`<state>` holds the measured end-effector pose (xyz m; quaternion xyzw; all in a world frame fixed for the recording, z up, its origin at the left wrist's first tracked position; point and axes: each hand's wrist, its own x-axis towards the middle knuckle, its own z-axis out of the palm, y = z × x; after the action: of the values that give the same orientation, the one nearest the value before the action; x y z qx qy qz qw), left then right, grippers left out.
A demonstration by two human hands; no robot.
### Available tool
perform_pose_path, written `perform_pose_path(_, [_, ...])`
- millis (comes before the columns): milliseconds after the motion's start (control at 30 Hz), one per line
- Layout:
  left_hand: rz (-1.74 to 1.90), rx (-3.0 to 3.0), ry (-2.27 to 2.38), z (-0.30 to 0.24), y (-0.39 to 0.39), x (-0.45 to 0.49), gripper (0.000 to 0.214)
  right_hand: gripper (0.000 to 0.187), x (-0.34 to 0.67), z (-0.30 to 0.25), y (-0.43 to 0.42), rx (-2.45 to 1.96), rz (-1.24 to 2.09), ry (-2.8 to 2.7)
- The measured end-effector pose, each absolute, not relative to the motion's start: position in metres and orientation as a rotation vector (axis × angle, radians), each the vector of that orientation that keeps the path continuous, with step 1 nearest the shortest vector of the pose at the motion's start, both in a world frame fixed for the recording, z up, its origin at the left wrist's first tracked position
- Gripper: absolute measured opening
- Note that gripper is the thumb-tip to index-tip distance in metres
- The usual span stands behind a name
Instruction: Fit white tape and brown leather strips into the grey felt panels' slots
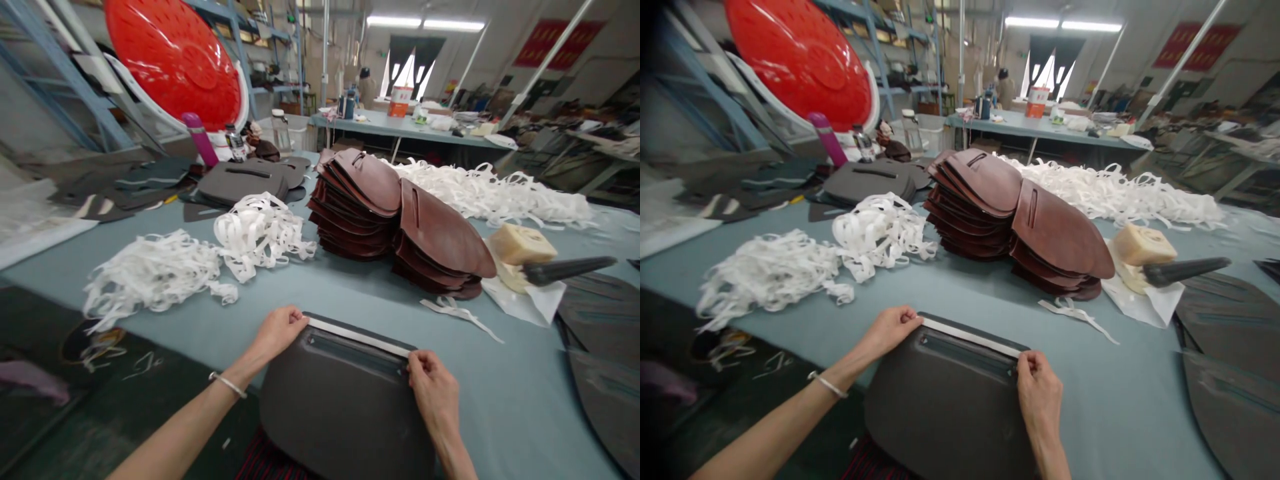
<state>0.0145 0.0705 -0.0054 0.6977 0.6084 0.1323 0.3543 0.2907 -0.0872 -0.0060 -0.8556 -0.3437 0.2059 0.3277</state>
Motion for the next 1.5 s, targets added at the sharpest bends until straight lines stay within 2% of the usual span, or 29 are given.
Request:
perform_pose_path(433, [0.248,1.817,1.689,-0.011,0.073,0.02,0.025,0.026,0.292,-0.01,-0.081,-2.223,0.571,-0.75])
perform_pose_path(633, [0.091,1.882,1.712,-0.01,0.073,0.022,0.03,0.021,0.296,-0.018,-0.078,-2.09,0.659,-0.682])
perform_pose_path(800, [0.026,1.954,1.763,-0.012,0.069,0.025,0.033,0.019,0.297,-0.021,-0.077,-2.14,0.593,-0.692])
perform_pose_path(1000, [0.455,2.33,1.653,-0.02,0.052,0.032,0.021,0.019,0.294,-0.02,-0.076,-2.254,0.468,-0.76])
perform_pose_path(1133, [0.44,2.814,1.47,-0.021,0.035,0.036,0.028,0.012,0.293,-0.012,-0.074,-2.34,0.403,-0.83])
perform_pose_path(1333, [0.275,2.965,1.396,-0.009,0.006,0.04,0.045,0.023,0.275,0.007,-0.066,-2.737,0.208,-1.352])
perform_pose_path(1500, [0.263,2.892,1.419,-0.007,0.014,0.047,0.044,0.038,0.232,0.006,-0.049,-2.181,-0.04,-2.06])
